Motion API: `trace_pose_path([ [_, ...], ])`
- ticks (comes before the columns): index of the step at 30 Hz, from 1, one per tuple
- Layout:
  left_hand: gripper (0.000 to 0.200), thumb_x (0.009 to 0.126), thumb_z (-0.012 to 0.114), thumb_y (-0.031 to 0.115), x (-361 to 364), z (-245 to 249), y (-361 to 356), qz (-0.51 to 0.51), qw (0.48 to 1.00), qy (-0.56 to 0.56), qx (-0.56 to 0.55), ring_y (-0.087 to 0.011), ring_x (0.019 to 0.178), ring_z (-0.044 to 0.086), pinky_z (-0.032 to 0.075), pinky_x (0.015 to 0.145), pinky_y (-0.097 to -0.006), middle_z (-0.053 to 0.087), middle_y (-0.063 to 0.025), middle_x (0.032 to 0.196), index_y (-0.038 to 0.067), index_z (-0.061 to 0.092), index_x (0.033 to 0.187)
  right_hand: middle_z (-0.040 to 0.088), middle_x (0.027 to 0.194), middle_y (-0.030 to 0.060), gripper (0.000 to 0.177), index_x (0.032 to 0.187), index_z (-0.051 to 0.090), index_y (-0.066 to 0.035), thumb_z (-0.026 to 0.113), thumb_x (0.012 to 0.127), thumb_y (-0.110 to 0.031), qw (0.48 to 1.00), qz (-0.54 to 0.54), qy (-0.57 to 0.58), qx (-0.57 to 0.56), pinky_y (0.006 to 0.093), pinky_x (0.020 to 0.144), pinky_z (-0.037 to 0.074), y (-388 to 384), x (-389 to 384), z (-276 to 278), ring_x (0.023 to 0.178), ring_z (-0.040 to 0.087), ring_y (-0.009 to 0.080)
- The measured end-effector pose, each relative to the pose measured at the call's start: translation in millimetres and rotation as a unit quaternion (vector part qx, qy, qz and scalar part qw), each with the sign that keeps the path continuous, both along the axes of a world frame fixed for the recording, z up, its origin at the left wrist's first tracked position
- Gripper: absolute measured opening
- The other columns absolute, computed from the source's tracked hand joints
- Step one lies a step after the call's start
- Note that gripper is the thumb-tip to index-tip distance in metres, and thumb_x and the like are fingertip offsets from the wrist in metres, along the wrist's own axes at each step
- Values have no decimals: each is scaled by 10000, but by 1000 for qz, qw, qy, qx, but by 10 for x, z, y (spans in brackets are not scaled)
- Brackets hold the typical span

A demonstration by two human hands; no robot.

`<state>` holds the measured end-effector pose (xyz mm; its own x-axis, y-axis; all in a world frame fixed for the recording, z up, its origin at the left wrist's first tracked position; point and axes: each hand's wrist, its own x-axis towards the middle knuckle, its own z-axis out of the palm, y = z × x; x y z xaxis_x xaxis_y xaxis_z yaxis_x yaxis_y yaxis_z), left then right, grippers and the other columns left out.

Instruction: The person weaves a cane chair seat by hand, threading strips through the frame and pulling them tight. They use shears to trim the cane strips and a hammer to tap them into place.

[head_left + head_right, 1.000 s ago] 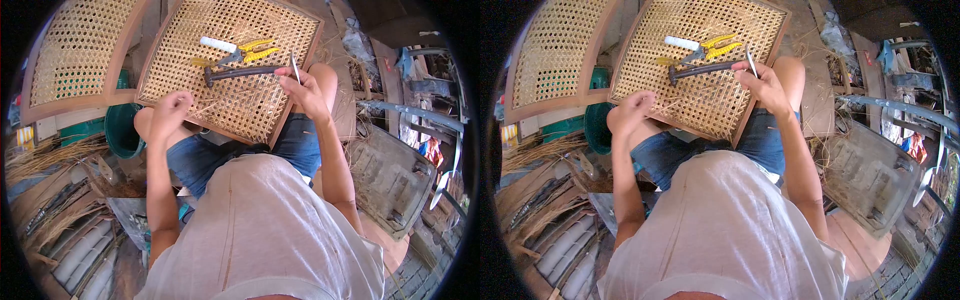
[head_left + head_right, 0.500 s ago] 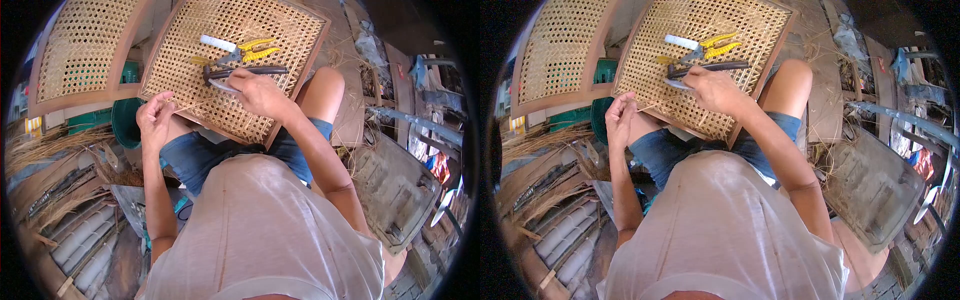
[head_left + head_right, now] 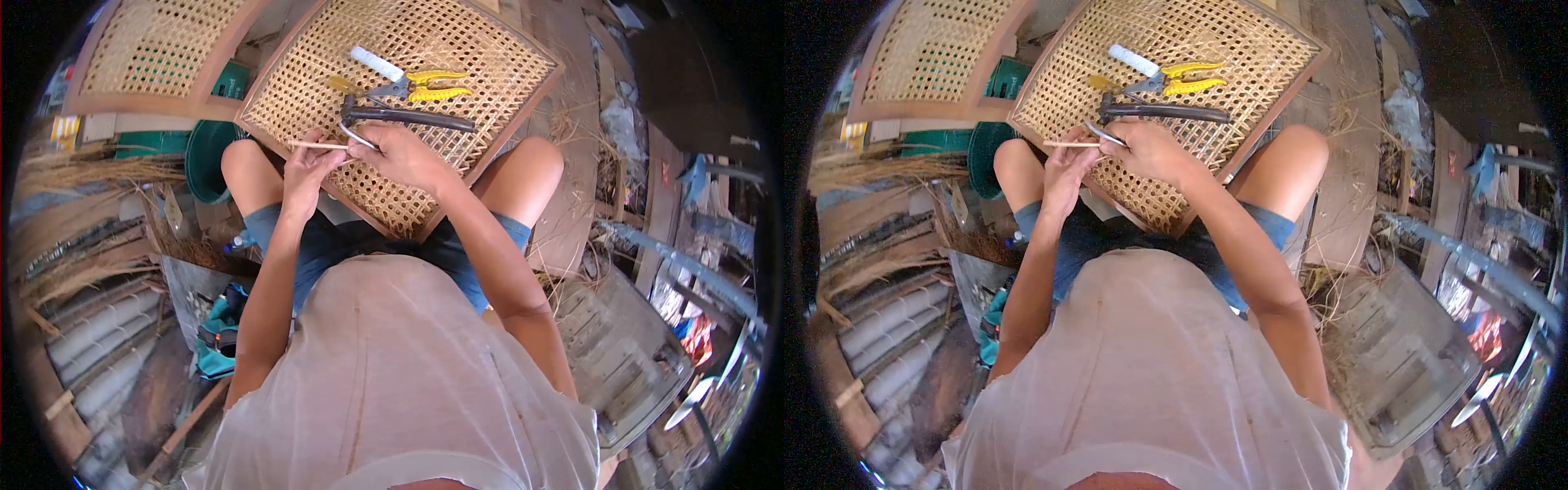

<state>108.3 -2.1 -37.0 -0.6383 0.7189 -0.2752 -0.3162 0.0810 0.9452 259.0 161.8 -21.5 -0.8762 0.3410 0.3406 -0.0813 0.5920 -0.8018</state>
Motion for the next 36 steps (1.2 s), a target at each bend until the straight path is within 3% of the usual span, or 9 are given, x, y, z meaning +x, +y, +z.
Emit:
trace_pose_path([
  [3,355,963,694,24,-157,55,9,-28,998,37,-41,-110,906,659,551,783,-243,719,-83,1080,-25,629,1308,680,1064,242,306,1203,604,-65,571,1028,-314,973,9,-229,11,516,808,511,49,3,55,909,655,452],
  [7,221,982,696,88,-310,206,-17,-60,992,63,-92,-91,850,645,539,762,-237,731,-73,1043,-18,715,1175,717,1033,181,236,1157,616,-80,586,1025,-273,989,-20,-141,47,433,681,535,377,248,-111,753,682,346],
  [9,245,989,681,104,-248,176,33,-38,998,33,-39,-86,840,646,529,796,-241,719,-40,979,-5,696,1208,724,947,99,147,1074,612,-71,569,1038,-207,927,-11,-138,-349,330,533,519,520,354,13,577,625,173],
  [14,291,989,644,104,-380,428,9,81,955,-190,212,-85,754,590,491,850,-260,636,16,832,21,641,1267,640,814,12,164,1047,605,-99,559,1068,-255,845,12,-139,-517,204,469,417,258,251,0,521,505,45],
  [19,161,994,655,161,-438,520,-15,12,959,281,-27,-39,746,526,450,733,-228,659,19,869,56,738,1083,691,890,141,255,1179,601,-94,530,1054,-304,967,51,-236,-77,418,741,543,301,296,63,819,694,289],
  [24,162,880,756,127,-60,487,193,-225,735,543,-339,-192,809,709,550,730,-322,737,-115,898,61,749,1028,718,924,181,247,1225,593,-155,568,996,-242,906,-119,-339,224,531,773,534,964,1343,163,866,700,392],
  [30,117,821,721,64,54,-32,256,-79,881,431,-177,-282,775,705,572,776,-391,735,-134,905,57,750,935,690,813,223,265,1232,577,-182,585,967,-191,894,-238,-326,195,548,686,527,1391,1836,335,764,670,461],
  [34,127,818,697,24,141,-71,265,2,769,611,-188,-267,773,707,581,749,-360,731,-131,890,32,743,936,686,814,240,252,1224,570,-169,582,973,-193,870,-241,-364,227,571,689,510,1334,1982,314,800,669,473],
  [36,137,802,686,-16,100,-77,236,-60,872,457,-166,-258,765,706,579,709,-338,725,-130,878,20,737,923,684,811,245,253,1225,567,-166,583,974,-198,869,-237,-355,249,576,687,507,1532,2135,282,805,668,477],
])
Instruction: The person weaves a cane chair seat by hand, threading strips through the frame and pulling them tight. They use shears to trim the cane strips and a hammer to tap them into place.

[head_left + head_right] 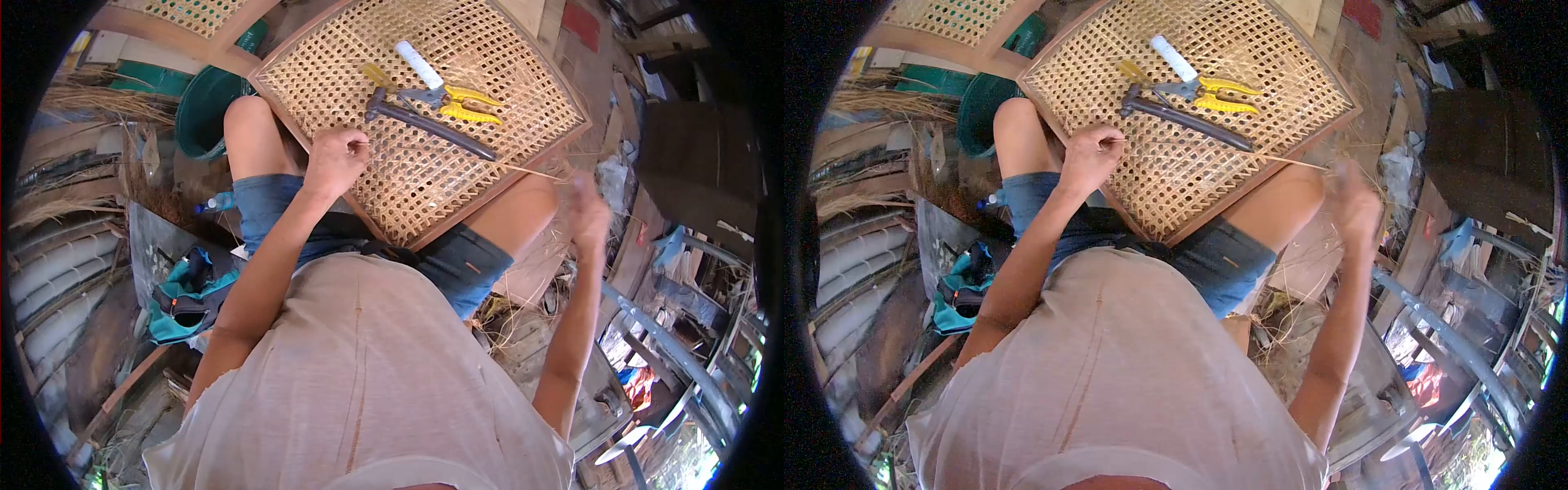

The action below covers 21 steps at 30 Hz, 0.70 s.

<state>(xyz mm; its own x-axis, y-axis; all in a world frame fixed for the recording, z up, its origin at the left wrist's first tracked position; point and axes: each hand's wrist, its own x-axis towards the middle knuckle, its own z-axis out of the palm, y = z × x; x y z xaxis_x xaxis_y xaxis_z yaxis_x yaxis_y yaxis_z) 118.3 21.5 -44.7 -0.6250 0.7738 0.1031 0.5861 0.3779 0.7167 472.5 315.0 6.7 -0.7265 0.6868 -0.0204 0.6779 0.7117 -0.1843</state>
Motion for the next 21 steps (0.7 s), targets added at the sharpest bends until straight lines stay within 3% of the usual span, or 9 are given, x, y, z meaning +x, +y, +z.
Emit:
trace_pose_path([
  [2,136,801,685,-23,-10,31,-16,-17,1000,16,-4,-259,762,705,577,707,-339,723,-130,878,22,736,918,690,828,247,255,1235,563,-169,587,985,-216,995,-94,26,21,573,694,511,325,274,-12,825,668,480],
  [5,129,800,684,-32,0,40,12,-44,998,42,-1,-262,759,704,574,703,-341,721,-132,881,22,732,906,694,838,249,219,1218,567,-165,567,1015,-245,992,-70,1,103,575,685,510,226,193,98,819,666,486],
  [9,108,824,672,-22,-70,-10,-48,-62,995,68,29,-242,763,705,570,707,-327,726,-128,894,21,724,908,694,848,261,212,1201,571,-148,520,1045,-283,995,-68,31,67,586,686,506,304,406,28,826,667,491],
  [11,81,803,685,5,-96,-5,-72,-38,999,20,20,-256,765,699,564,731,-351,721,-121,879,34,718,871,693,849,268,254,1208,576,-138,489,1057,-323,988,-101,-18,117,586,684,506,390,432,-192,828,670,494],
  [14,58,810,717,77,-271,17,-62,-3,998,-56,35,-249,756,703,565,747,-360,727,-106,852,38,717,854,694,859,270,284,1207,575,-132,475,1062,-354,982,-155,36,101,579,694,511,263,347,-144,842,672,493],
  [15,109,825,751,125,-343,40,-36,-15,996,-85,-33,-211,755,694,554,714,-342,729,-100,858,41,721,887,691,845,270,278,1172,574,-121,465,1069,-355,981,-130,102,103,581,685,503,236,314,-74,828,666,499],
  [17,268,819,832,269,-426,42,64,-39,984,-105,-142,-173,718,676,531,663,-327,725,-85,822,41,725,912,689,841,272,279,1158,575,-113,457,1074,-351,980,-136,89,117,587,685,496,165,315,103,822,662,503],
  [20,267,811,840,262,-486,114,188,-68,970,-89,-217,-177,678,662,524,648,-332,707,-76,771,36,718,883,685,852,279,301,1136,581,-96,436,1085,-355,975,-151,80,140,589,684,482,56,220,302,833,657,506],
  [21,252,798,845,246,-499,175,222,-63,958,-134,-244,-180,651,649,518,638,-337,681,-80,712,39,719,867,681,864,286,299,1135,578,-91,446,1083,-354,974,-165,86,131,585,684,480,0,191,330,844,653,506],
])
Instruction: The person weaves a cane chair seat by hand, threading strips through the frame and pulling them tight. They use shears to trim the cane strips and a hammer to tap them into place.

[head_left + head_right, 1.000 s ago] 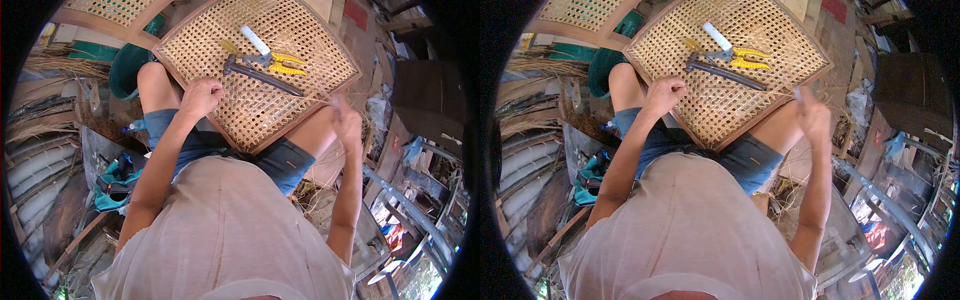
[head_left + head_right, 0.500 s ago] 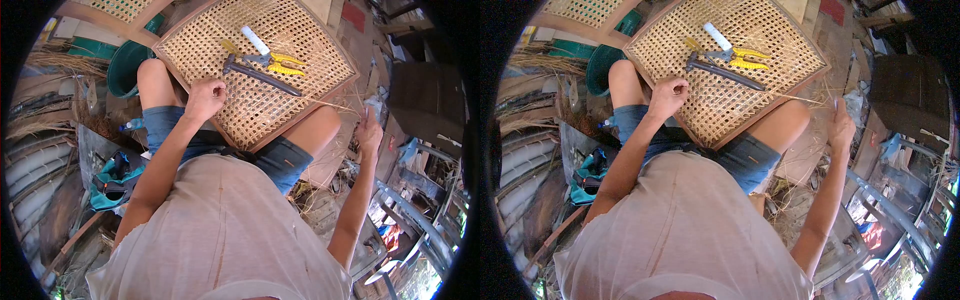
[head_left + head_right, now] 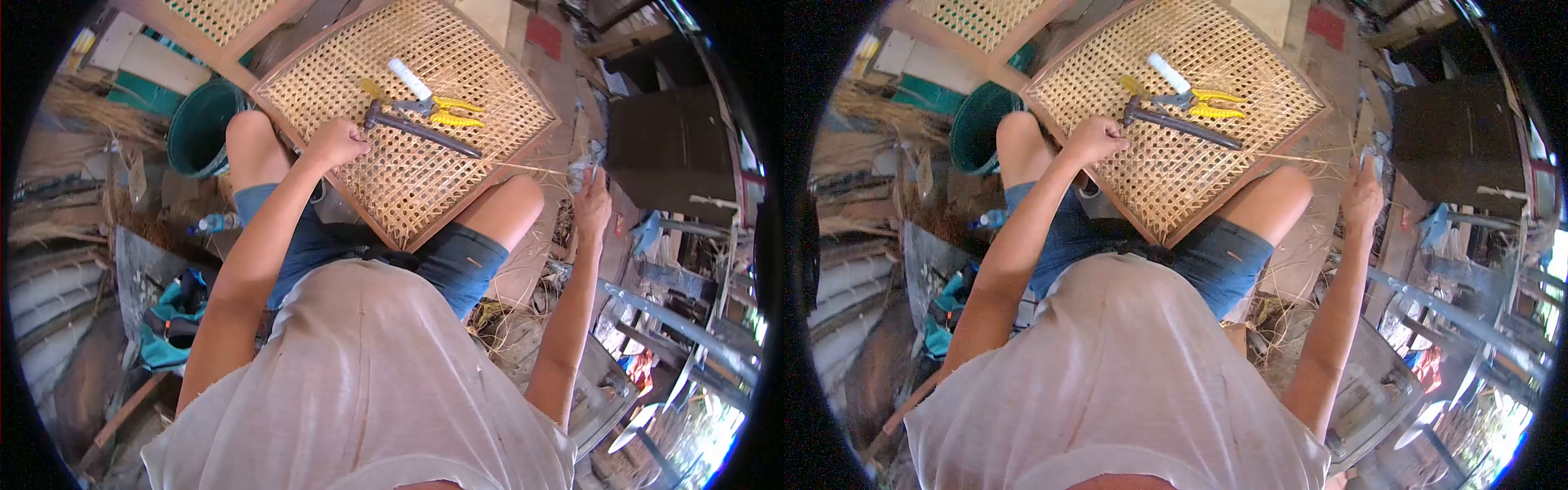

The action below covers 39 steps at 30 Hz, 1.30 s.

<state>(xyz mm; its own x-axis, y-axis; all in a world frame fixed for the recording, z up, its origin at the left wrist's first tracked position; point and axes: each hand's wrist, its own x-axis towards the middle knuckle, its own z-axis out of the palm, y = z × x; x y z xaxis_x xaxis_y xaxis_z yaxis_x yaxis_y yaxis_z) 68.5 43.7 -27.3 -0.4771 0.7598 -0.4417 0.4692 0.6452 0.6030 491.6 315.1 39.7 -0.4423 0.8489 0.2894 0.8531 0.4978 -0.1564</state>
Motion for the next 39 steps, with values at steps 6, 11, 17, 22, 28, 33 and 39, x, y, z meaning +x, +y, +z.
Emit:
trace_pose_path([
  [6,524,778,858,321,465,235,278,-105,964,170,178,-278,1089,628,496,948,-423,646,-167,1128,96,665,1210,647,854,118,296,1072,635,-15,533,1058,-293,969,-18,238,-64,367,770,489,-665,92,344,802,615,249],
  [11,789,883,699,558,455,-37,619,-235,859,356,284,-382,1465,349,193,1217,-625,398,-179,1568,167,449,1521,557,753,50,262,979,606,-10,555,1038,-259,914,-106,357,-160,338,661,466,-1193,258,250,695,533,147],
  [17,724,996,524,556,415,161,1083,-256,885,355,156,-403,1547,192,145,1225,-649,256,-158,1668,171,362,1587,552,739,-3,228,1034,609,-30,577,1063,-254,816,-184,505,-212,249,485,388,-1583,167,-141,549,480,56],
  [22,700,1000,536,527,251,122,1548,-235,887,368,152,-389,1535,217,177,1221,-638,278,-153,1649,152,381,1570,629,819,112,164,1028,591,-41,590,1036,-205,922,-120,364,62,399,587,492,-1432,-164,-594,654,630,258],
  [28,679,1011,525,520,214,169,1738,-208,909,334,141,-391,1533,213,190,1202,-668,291,-156,1635,152,382,1564,656,990,191,89,1049,617,-81,579,1014,-153,935,-188,299,-39,461,738,521,-1599,-281,-419,865,643,435],
  [33,674,1011,524,495,467,427,1609,-213,902,355,119,-425,1534,192,182,1193,-682,305,-201,1619,145,373,1567,647,919,140,108,1036,598,-33,572,1025,-138,920,-108,373,57,420,690,513,-1515,-104,-428,734,647,334],
  [39,657,984,571,375,970,284,596,-237,906,228,266,-450,1466,306,233,1204,-593,377,-256,1551,56,380,1525,604,1022,38,301,1200,598,-58,554,1077,-330,666,-204,710,-102,189,495,370,-1382,245,-191,716,584,52],
])
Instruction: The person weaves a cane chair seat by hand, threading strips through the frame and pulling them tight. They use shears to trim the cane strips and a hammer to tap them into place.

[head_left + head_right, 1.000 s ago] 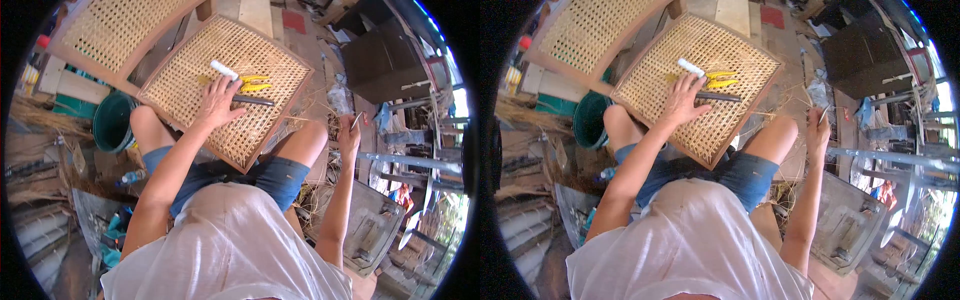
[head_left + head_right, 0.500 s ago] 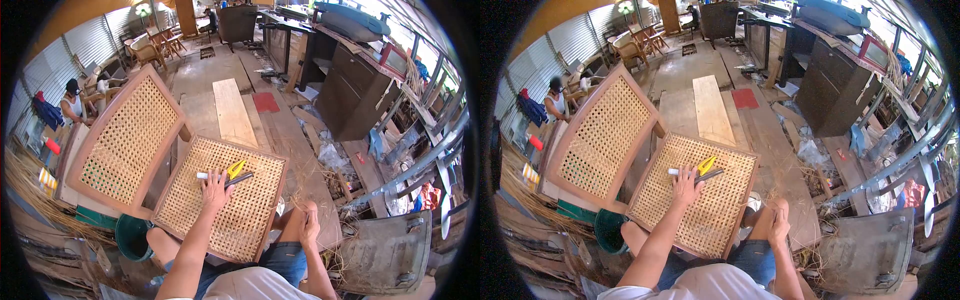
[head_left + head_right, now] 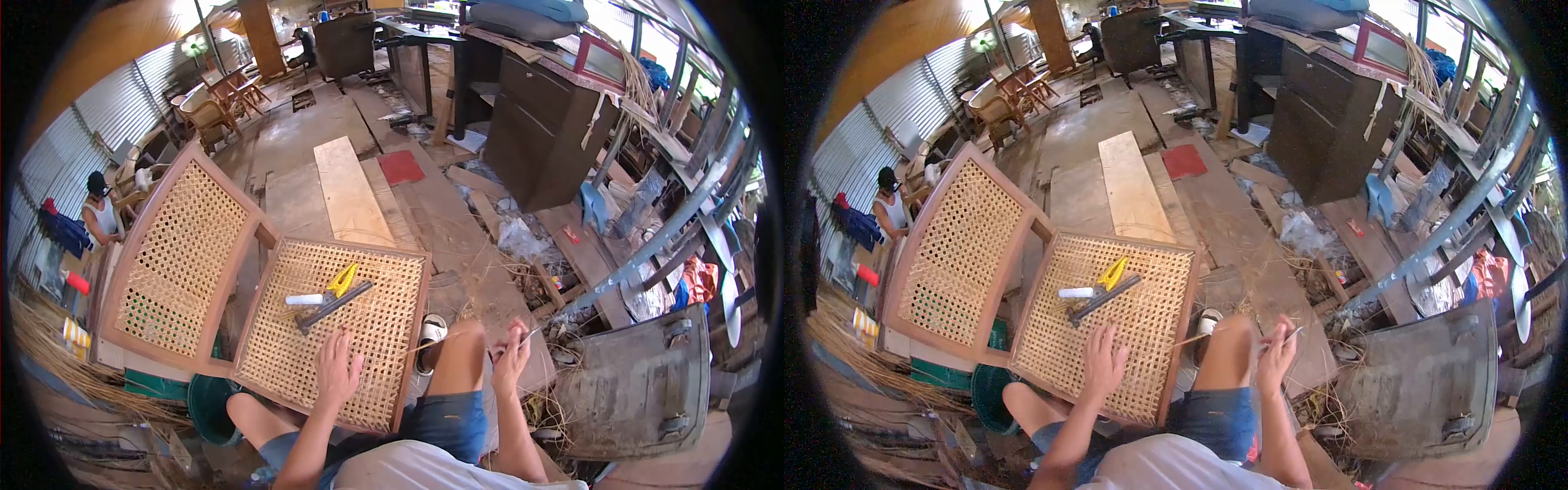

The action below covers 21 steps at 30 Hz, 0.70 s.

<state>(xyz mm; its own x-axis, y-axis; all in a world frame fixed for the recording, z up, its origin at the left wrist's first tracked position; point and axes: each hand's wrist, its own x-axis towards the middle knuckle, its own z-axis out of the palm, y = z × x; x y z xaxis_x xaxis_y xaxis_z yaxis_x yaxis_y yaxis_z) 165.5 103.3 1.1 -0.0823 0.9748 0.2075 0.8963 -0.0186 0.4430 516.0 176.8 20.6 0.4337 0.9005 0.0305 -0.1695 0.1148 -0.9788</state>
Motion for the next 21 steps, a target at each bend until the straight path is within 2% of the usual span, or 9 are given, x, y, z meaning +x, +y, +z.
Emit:
trace_pose_path([
  [2,675,975,575,376,87,-244,-426,37,999,6,-19,-450,1470,301,228,1209,-582,374,-263,1555,42,379,1528,596,1053,25,365,1258,592,-69,572,1062,-376,993,-65,78,-60,186,483,366,15,159,103,681,592,78],
  [3,693,966,580,376,106,-323,-507,78,996,14,-29,-450,1475,297,222,1215,-572,371,-269,1559,29,378,1530,584,1074,16,430,1325,573,-81,580,1050,-413,994,-47,75,-69,187,474,362,33,278,-17,666,596,90],
  [4,693,966,580,376,121,-367,-517,81,996,11,-28,-450,1475,297,222,1215,-572,371,-269,1559,29,378,1530,584,1074,16,430,1325,573,-81,580,1050,-413,994,-44,72,-67,187,474,362,29,376,-128,666,596,90],
  [6,751,957,577,396,132,-498,-647,110,992,53,-44,-455,1486,282,204,1223,-568,347,-278,1581,-17,348,1541,585,1020,16,448,1341,568,-80,577,1048,-418,985,70,79,-139,209,462,369,-33,501,-363,696,610,101],
  [10,790,1009,478,467,347,-468,-684,130,983,110,-67,-465,1517,224,155,1226,-599,249,-293,1636,-54,278,1568,600,917,25,383,1262,603,-73,599,1035,-381,953,176,88,-231,224,452,372,-274,428,-620,613,589,103],
  [11,814,1009,476,488,426,-470,-679,133,987,72,-46,-496,1514,200,140,1217,-627,245,-307,1629,-63,260,1568,608,893,20,364,1244,612,-69,603,1034,-366,947,174,100,-249,223,448,371,-306,424,-719,590,579,100],
  [13,836,1021,438,517,511,-588,-655,152,975,123,-106,-511,1525,134,83,1225,-628,179,-308,1652,-44,200,1594,616,868,16,346,1225,621,-64,608,1033,-351,933,182,120,-287,222,445,370,-360,306,-942,568,569,97],
  [15,848,1016,430,547,602,-557,-547,172,964,134,-152,-530,1523,100,67,1202,-674,165,-313,1650,-27,199,1596,622,819,-3,319,1209,634,-62,605,1036,-328,932,194,171,-253,226,438,370,-354,321,-1116,563,572,95],
  [21,820,1025,398,556,602,-557,-458,156,970,138,-123,-554,1504,130,79,1182,-703,166,-333,1633,-17,226,1586,618,810,-17,300,1202,641,-72,635,1024,-314,931,158,150,-294,229,440,382,-469,440,-1012,572,563,91],
])
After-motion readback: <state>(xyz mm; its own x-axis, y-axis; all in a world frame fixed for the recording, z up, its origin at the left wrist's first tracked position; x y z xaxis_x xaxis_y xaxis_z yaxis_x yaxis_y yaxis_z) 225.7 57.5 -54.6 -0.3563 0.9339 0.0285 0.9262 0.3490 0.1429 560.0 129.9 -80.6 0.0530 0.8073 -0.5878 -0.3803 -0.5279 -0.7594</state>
